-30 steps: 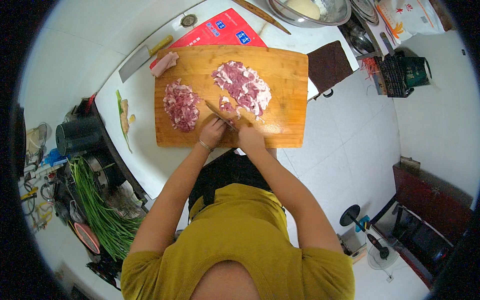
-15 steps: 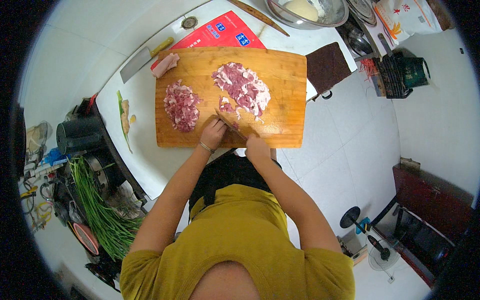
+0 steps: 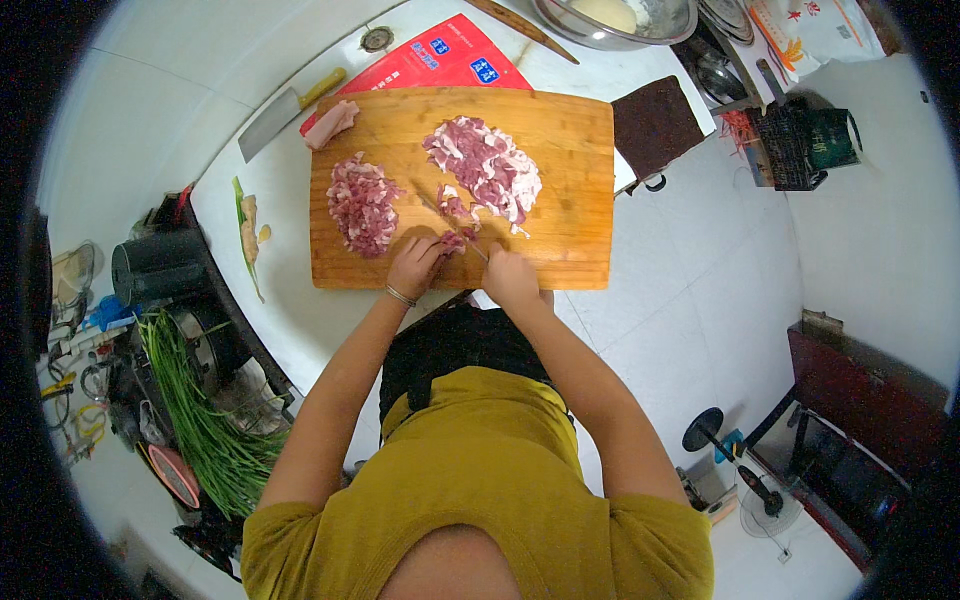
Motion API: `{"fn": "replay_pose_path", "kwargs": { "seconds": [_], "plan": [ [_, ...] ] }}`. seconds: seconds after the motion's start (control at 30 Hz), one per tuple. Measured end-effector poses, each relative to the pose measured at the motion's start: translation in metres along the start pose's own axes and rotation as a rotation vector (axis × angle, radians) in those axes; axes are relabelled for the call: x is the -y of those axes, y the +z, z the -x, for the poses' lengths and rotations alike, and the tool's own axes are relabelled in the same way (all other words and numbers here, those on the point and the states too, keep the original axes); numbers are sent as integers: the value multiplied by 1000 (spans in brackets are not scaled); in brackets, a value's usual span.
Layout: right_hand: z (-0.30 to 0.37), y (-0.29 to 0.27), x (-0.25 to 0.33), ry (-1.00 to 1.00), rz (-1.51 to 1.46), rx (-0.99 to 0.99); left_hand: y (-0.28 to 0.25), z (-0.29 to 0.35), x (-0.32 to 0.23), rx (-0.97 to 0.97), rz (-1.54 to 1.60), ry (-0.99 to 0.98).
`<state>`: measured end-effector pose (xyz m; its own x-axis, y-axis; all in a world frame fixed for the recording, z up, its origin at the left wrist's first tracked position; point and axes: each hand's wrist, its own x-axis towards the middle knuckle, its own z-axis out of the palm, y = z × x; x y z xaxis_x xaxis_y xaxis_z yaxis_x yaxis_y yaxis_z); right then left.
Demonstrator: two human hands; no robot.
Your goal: The person uses a knife to slice raw meat into small pieces on a wooden cutting board. The person holds the meat with one hand and cuts it with the other, accumulating a pile of chopped meat on the board.
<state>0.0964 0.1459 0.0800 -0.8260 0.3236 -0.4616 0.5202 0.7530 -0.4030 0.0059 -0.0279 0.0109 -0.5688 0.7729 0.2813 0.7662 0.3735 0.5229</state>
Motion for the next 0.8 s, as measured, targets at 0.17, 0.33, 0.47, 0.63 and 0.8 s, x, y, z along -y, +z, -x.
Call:
{"fn": "replay_pose_path", "kwargs": {
  "seconds": [0.17,0.33,0.47,0.63,0.8],
  "plan": [
    [7,10,14,34,59,35,4,-3,8,4,-28,112],
    [-3,19,16,49,51,37,4,-5,1,60,-119,165],
    [-5,24,15,50,59,49,10,-5,4,-1,-123,215],
    [-15,37,5,27,-46,34,19,-6,15,15,-140,198],
    [18,19,-10,142,7,106,16,-8,13,38,-84,166]
  ]
}}
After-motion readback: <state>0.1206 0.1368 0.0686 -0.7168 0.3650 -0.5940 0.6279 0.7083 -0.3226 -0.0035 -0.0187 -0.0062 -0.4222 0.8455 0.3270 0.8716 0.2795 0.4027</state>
